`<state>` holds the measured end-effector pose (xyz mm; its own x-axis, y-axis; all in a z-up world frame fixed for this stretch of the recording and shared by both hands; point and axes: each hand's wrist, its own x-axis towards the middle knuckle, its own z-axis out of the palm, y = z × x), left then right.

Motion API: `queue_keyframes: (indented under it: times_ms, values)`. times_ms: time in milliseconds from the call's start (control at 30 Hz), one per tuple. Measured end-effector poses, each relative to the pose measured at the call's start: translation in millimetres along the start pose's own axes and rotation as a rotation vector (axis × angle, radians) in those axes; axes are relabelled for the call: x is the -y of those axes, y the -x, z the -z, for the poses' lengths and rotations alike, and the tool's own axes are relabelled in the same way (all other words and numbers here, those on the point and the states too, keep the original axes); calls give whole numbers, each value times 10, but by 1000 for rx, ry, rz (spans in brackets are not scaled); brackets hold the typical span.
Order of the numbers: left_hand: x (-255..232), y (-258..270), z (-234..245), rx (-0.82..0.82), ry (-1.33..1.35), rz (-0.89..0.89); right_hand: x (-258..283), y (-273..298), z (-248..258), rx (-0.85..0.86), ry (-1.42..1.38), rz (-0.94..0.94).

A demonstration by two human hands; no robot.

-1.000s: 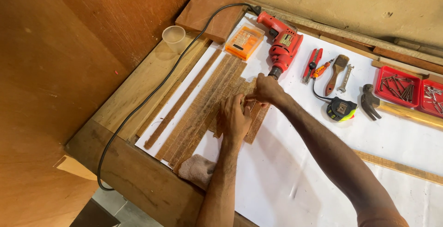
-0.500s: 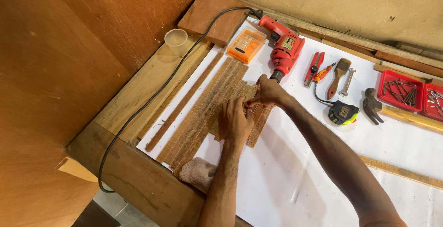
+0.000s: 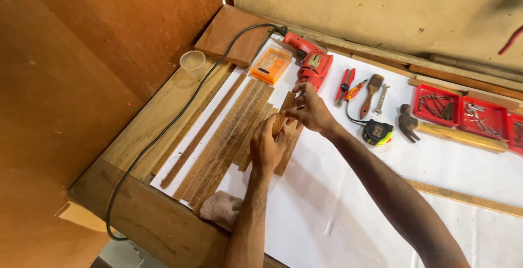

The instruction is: Measure, mark, and assemble small wooden strips using a hammer and nails.

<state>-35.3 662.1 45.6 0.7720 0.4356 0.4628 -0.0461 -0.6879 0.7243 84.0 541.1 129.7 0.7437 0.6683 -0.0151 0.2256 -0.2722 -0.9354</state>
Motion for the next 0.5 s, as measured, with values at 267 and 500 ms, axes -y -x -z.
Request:
queue_keyframes:
  times_ms: [267, 500]
  values:
    - [-937, 137, -65, 76, 384, -55, 242, 786, 715, -165, -151, 24]
    - [-1515, 612, -573, 402, 582, 35, -277, 1663, 1435, -271, -96, 75]
